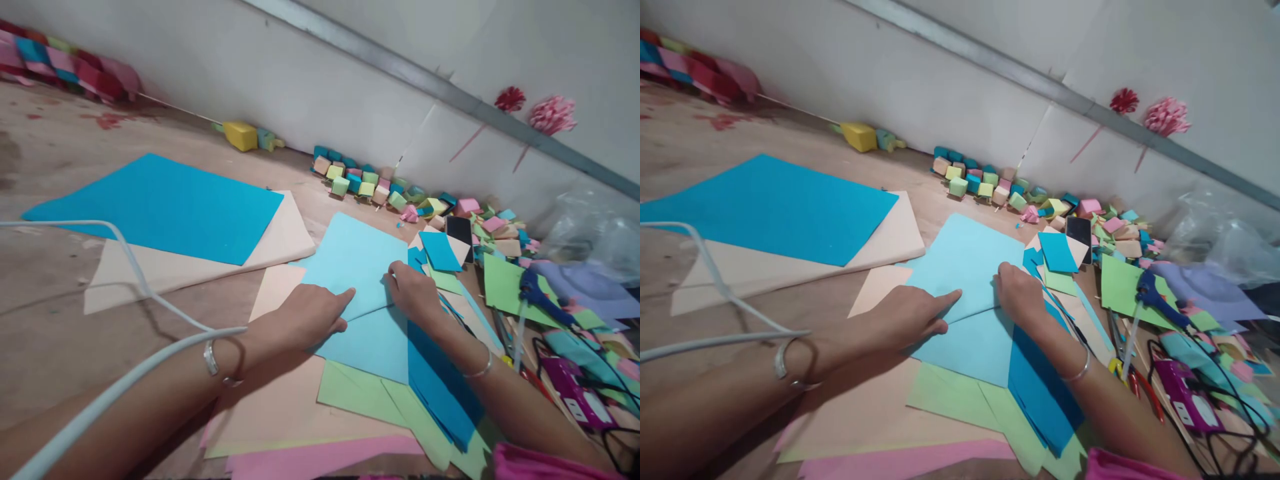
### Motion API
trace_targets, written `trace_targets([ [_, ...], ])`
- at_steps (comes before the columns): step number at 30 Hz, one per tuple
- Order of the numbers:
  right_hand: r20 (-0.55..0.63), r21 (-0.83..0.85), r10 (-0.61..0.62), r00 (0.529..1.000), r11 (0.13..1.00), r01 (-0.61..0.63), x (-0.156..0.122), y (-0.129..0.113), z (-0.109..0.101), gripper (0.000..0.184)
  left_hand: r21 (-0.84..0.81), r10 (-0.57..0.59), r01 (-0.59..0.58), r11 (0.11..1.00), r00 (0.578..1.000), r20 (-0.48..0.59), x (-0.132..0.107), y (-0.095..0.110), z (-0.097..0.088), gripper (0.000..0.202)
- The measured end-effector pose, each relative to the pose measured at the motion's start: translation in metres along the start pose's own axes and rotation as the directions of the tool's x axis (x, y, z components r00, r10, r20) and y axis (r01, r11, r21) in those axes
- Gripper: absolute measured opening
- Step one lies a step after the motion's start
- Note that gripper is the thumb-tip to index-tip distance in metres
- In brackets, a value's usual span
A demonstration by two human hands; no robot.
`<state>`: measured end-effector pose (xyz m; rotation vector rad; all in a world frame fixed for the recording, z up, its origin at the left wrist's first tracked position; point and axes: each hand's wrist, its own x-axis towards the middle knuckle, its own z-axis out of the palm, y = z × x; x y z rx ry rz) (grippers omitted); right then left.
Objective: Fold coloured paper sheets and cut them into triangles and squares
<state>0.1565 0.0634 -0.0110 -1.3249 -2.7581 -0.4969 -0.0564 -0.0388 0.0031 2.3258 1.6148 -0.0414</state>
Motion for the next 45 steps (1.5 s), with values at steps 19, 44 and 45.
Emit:
trace_targets([
  [19,0.066,-0.091,-0.211,0.975,0.972,0.217,-0.077,-0.014,-0.010,0.057,0.020,-0.039,0.038,0.999,0.998,0.050,0.004,-0.001,-0.004,0.054],
  [44,-0.135,-0.204,-0.082,0.987,0.978,0.054,-0.078,0.013,-0.014,0.038,0.009,-0.019,0.019,1.000,1.000,-0.012,-0.002,0.000,-0.007,0.049],
  [45,-0.195,-0.197,-0.161,0.968,0.973,0.122,-0.075,0.009,-0.015,0.037,0.013,-0.018,0.018,1.000,1.000,-0.008,-0.002,0.001,-0.008,0.050],
])
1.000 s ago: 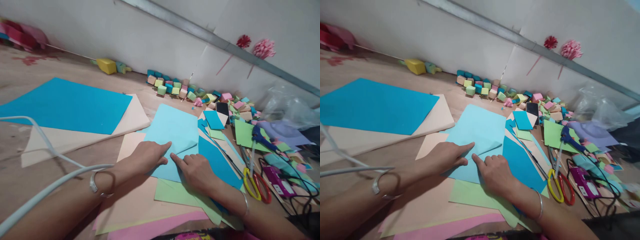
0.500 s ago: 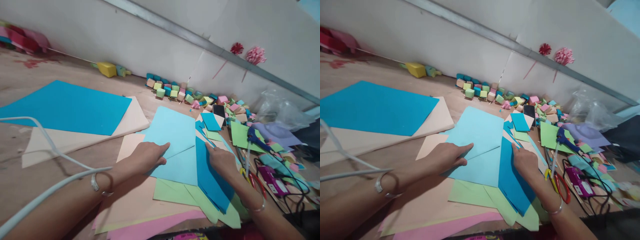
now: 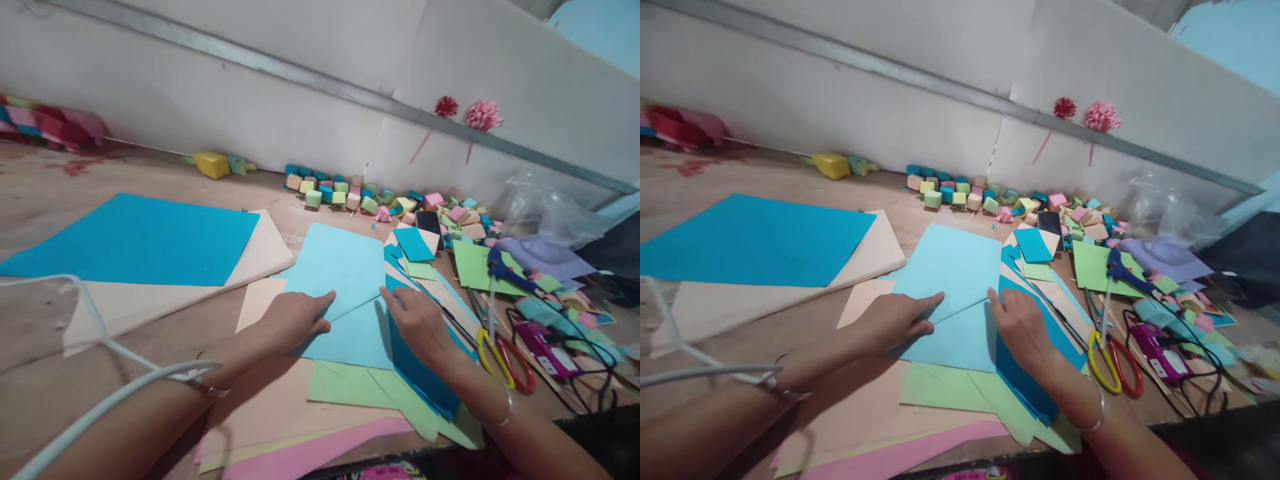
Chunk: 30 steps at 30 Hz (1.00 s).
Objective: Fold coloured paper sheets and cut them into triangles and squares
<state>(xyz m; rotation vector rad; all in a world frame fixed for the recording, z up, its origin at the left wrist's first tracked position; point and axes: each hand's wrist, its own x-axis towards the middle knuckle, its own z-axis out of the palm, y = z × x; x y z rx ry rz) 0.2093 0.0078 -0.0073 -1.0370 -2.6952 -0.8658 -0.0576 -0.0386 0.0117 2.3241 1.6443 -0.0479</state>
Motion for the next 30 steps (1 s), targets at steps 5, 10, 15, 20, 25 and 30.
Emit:
trace_targets([
  [5,-0.073,0.053,-0.173,0.982,0.983,0.177,0.030,-0.023,0.006,0.026,-0.012,0.023,-0.024,1.000,0.999,-0.033,-0.003,0.002,0.000,0.044],
  [10,-0.101,0.103,-0.146,0.984,0.982,0.156,0.038,-0.019,0.015,0.027,-0.199,0.041,-0.096,0.975,0.964,-0.262,-0.011,-0.015,-0.002,0.034],
  [15,-0.185,0.177,-0.116,0.976,0.973,0.150,0.017,-0.008,0.006,0.025,-0.068,0.309,-0.358,0.931,0.874,-0.374,-0.025,-0.034,-0.011,0.052],
  [20,-0.346,0.312,-0.060,0.936,0.934,0.175,-0.004,-0.012,-0.004,0.021,-0.065,0.376,-0.428,0.902,0.849,-0.373,-0.031,-0.023,0.004,0.049],
  [25,-0.286,0.423,-0.065,0.956,0.887,0.187,-0.009,-0.020,-0.003,0.020,-0.097,0.309,-0.400,0.911,0.821,-0.480,-0.027,-0.010,0.026,0.032],
  [30,-0.116,0.471,-0.044,0.992,0.877,0.094,-0.008,-0.015,0.000,0.019,-0.136,0.276,-0.392,0.910,0.817,-0.507,-0.029,-0.009,0.033,0.029],
])
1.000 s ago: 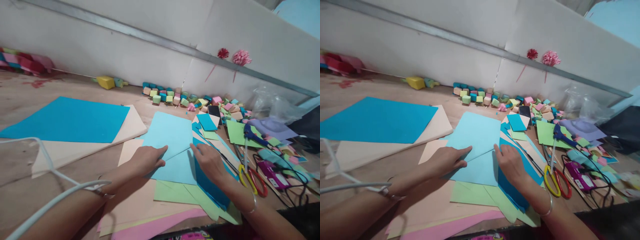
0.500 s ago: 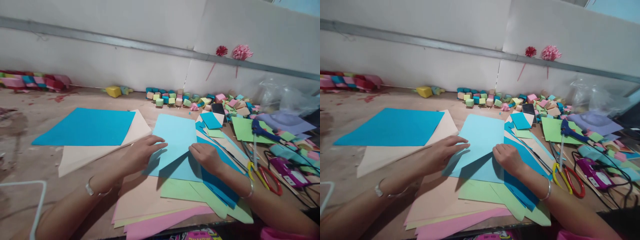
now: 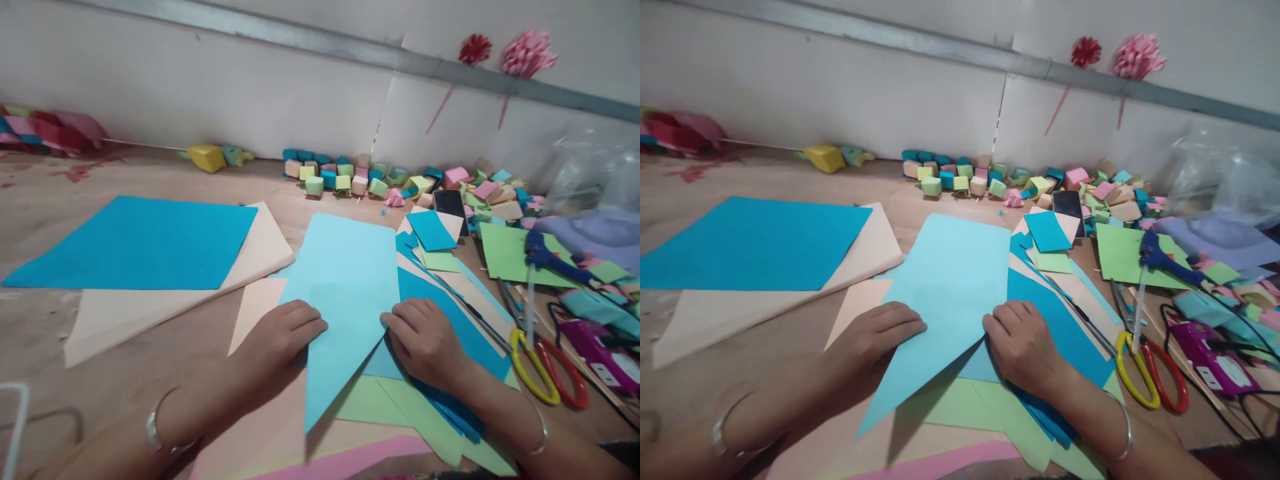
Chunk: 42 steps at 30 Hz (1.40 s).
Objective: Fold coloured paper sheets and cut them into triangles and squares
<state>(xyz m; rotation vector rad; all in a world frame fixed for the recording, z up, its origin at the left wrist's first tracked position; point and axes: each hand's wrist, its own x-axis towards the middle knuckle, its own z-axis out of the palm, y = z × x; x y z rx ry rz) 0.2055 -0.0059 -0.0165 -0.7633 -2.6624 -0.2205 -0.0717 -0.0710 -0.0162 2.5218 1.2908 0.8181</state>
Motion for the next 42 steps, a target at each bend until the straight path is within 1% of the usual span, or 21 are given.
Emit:
trace_targets([
  [7,0.019,-0.016,-0.007,1.000,1.000,0.007,-0.002,0.010,0.002,0.017,0.005,-0.012,0.013,1.000,1.000,-0.027,-0.005,-0.003,-0.001,0.040],
  [11,0.016,0.017,0.022,1.000,1.000,-0.022,0.000,0.010,0.003,0.016,-0.016,-0.002,0.001,1.000,0.998,-0.063,-0.007,-0.008,0.002,0.039],
  [13,0.023,0.046,0.046,0.999,0.998,-0.047,0.001,0.012,0.005,0.016,-0.035,-0.048,0.045,0.998,0.995,-0.086,-0.007,-0.007,0.004,0.034],
  [15,0.030,0.099,0.081,0.996,0.992,-0.083,0.002,0.014,0.008,0.018,-0.051,-0.139,0.135,0.990,0.985,-0.098,-0.006,-0.003,0.005,0.029],
  [17,0.043,0.172,0.131,0.991,0.976,-0.136,0.002,0.016,0.012,0.022,-0.048,-0.267,0.264,0.963,0.960,-0.082,-0.002,0.002,0.004,0.025],
  [18,0.053,0.205,0.157,0.986,0.965,-0.165,0.002,0.018,0.014,0.025,-0.038,-0.339,0.337,0.941,0.939,-0.064,0.000,0.005,0.004,0.022],
  [20,0.075,0.236,0.203,0.976,0.948,-0.215,0.002,0.020,0.018,0.028,-0.017,-0.477,0.477,0.879,0.878,-0.030,0.005,0.009,0.003,0.015],
  [22,0.083,0.212,0.229,0.970,0.947,-0.242,0.003,0.022,0.020,0.031,-0.013,-0.556,0.556,0.831,0.831,-0.017,0.010,0.011,0.003,0.010],
  [24,0.075,0.164,0.232,0.970,0.956,-0.242,0.003,0.022,0.022,0.033,-0.014,-0.585,0.585,0.811,0.811,-0.020,0.013,0.011,0.005,0.009],
  [25,0.070,0.140,0.229,0.971,0.961,-0.237,0.004,0.022,0.022,0.034,-0.013,-0.591,0.591,0.807,0.806,-0.027,0.014,0.011,0.006,0.014],
  [29,0.078,0.092,0.226,0.971,0.968,-0.233,0.006,0.023,0.022,0.033,-0.027,-0.618,0.618,0.786,0.783,-0.071,0.016,0.011,0.009,0.049],
  [35,0.117,0.151,0.288,0.950,0.941,-0.304,0.005,0.022,0.021,0.028,-0.078,-0.655,0.650,0.756,0.751,-0.082,0.017,0.007,0.011,0.065],
  [37,0.132,0.192,0.336,0.932,0.914,-0.357,0.006,0.021,0.020,0.026,-0.081,-0.651,0.646,0.759,0.755,-0.083,0.017,0.006,0.011,0.068],
  [38,0.138,0.217,0.362,0.922,0.897,-0.385,0.006,0.020,0.020,0.024,-0.067,-0.637,0.634,0.770,0.767,-0.078,0.017,0.006,0.011,0.064],
  [39,0.139,0.246,0.382,0.914,0.880,-0.406,0.006,0.020,0.019,0.022,-0.037,-0.615,0.613,0.789,0.787,-0.060,0.017,0.006,0.011,0.056],
  [40,0.135,0.277,0.390,0.911,0.867,-0.413,0.007,0.019,0.019,0.019,0.005,-0.583,0.584,0.812,0.811,-0.037,0.017,0.006,0.010,0.043],
  [41,0.122,0.307,0.384,0.915,0.862,-0.403,0.007,0.018,0.019,0.016,0.051,-0.548,0.548,0.835,0.837,-0.018,0.017,0.005,0.010,0.030],
  [42,0.095,0.327,0.357,0.929,0.871,-0.368,0.008,0.017,0.019,0.012,0.094,-0.515,0.513,0.853,0.857,-0.009,0.017,0.005,0.009,0.020],
])
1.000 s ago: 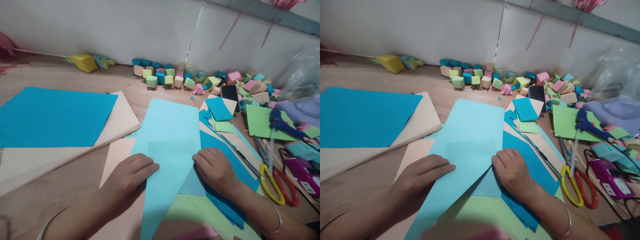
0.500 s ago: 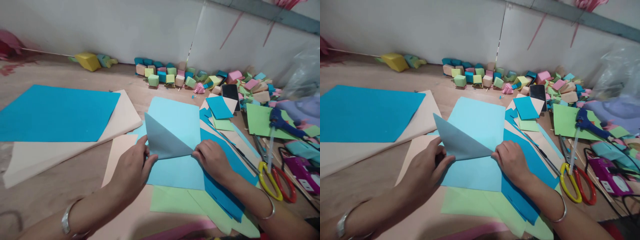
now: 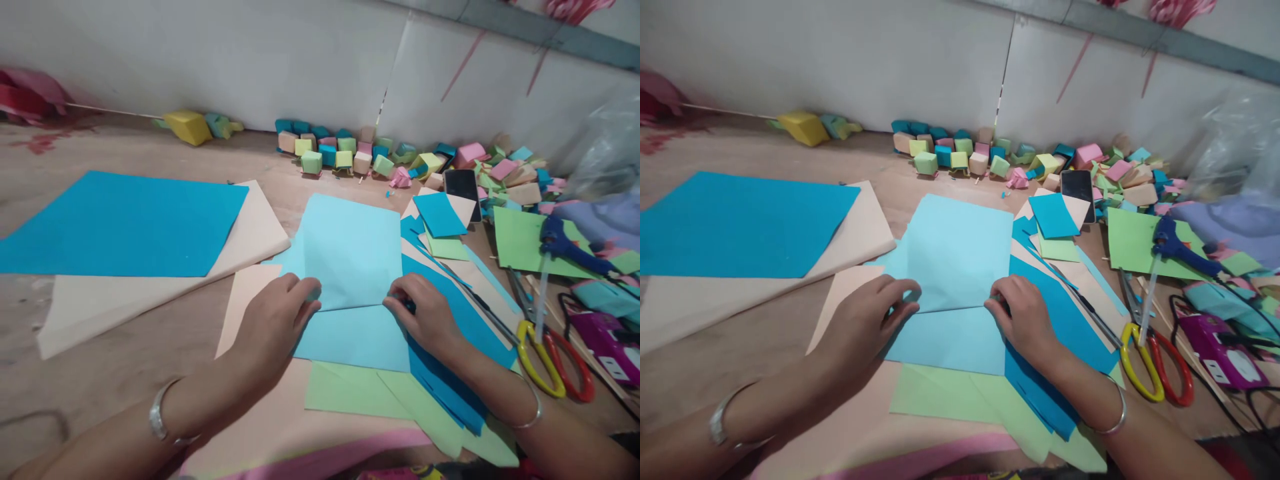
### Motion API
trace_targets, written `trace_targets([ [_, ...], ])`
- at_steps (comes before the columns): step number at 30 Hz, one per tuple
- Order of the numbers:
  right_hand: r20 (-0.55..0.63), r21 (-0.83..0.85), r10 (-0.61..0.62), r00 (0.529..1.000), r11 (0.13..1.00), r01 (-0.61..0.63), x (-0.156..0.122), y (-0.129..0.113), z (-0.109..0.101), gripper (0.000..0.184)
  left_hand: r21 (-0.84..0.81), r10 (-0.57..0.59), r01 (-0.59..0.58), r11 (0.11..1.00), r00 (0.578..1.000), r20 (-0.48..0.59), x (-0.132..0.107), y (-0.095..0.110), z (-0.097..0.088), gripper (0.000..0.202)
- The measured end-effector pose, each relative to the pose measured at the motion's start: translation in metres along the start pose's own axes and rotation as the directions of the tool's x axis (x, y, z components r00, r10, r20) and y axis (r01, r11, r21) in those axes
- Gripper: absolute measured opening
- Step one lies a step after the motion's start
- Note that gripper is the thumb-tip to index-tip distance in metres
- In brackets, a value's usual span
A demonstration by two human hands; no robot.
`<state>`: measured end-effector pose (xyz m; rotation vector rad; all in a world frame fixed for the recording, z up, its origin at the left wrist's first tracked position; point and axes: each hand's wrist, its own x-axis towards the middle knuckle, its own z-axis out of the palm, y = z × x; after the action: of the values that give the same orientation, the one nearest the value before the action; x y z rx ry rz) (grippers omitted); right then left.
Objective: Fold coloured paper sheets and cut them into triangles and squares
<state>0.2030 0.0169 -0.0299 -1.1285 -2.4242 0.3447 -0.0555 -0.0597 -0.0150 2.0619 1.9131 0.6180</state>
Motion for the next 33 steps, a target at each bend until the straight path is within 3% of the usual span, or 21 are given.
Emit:
trace_targets([
  [2,-0.049,-0.026,-0.133,0.990,0.991,0.132,0.000,-0.002,0.000,0.014,0.055,0.077,-0.075,0.996,0.996,-0.036,0.002,-0.002,-0.002,0.023],
  [4,-0.079,-0.125,-0.290,0.954,0.952,0.280,-0.002,-0.003,0.000,0.021,0.055,0.245,-0.242,0.969,0.969,-0.034,0.005,-0.002,-0.003,0.024],
  [5,-0.075,-0.182,-0.356,0.932,0.924,0.338,-0.002,-0.004,-0.001,0.022,0.039,0.354,-0.354,0.935,0.935,0.004,0.007,-0.001,-0.003,0.029],
  [7,-0.039,-0.269,-0.434,0.900,0.872,0.409,-0.004,-0.007,-0.003,0.019,-0.008,0.545,-0.549,0.836,0.828,0.133,0.012,0.005,0.000,0.046],
  [9,-0.004,-0.319,-0.466,0.885,0.839,0.441,-0.005,-0.010,-0.006,0.017,-0.019,0.593,-0.608,0.794,0.766,0.248,0.015,0.016,0.008,0.050],
  [12,0.010,-0.352,-0.488,0.873,0.815,0.459,-0.006,-0.014,-0.007,0.015,0.018,0.530,-0.568,0.823,0.779,0.335,0.013,0.033,0.024,0.053],
  [15,0.006,-0.366,-0.501,0.866,0.805,0.468,-0.006,-0.016,-0.005,0.015,0.016,0.502,-0.536,0.844,0.799,0.331,0.007,0.041,0.037,0.091],
  [17,-0.004,-0.374,-0.509,0.861,0.799,0.471,-0.006,-0.016,-0.005,0.015,0.026,0.481,-0.517,0.856,0.813,0.328,0.001,0.040,0.040,0.097],
  [22,-0.001,-0.386,-0.516,0.857,0.790,0.476,-0.009,-0.014,-0.006,0.017,0.119,0.357,-0.428,0.896,0.853,0.380,-0.020,0.024,0.022,0.090],
  [27,0.034,-0.392,-0.522,0.852,0.777,0.492,-0.015,-0.011,-0.005,0.027,0.279,0.235,-0.346,0.896,0.902,0.362,-0.043,0.014,-0.003,0.078],
  [30,0.117,-0.443,-0.494,0.861,0.750,0.491,-0.016,-0.019,-0.004,0.038,0.353,0.185,-0.320,0.879,0.912,0.366,-0.047,0.012,-0.005,0.079],
  [33,0.165,-0.503,-0.454,0.876,0.725,0.471,-0.015,-0.030,-0.004,0.038,0.372,0.191,-0.320,0.871,0.919,0.344,-0.047,0.010,-0.003,0.076],
])
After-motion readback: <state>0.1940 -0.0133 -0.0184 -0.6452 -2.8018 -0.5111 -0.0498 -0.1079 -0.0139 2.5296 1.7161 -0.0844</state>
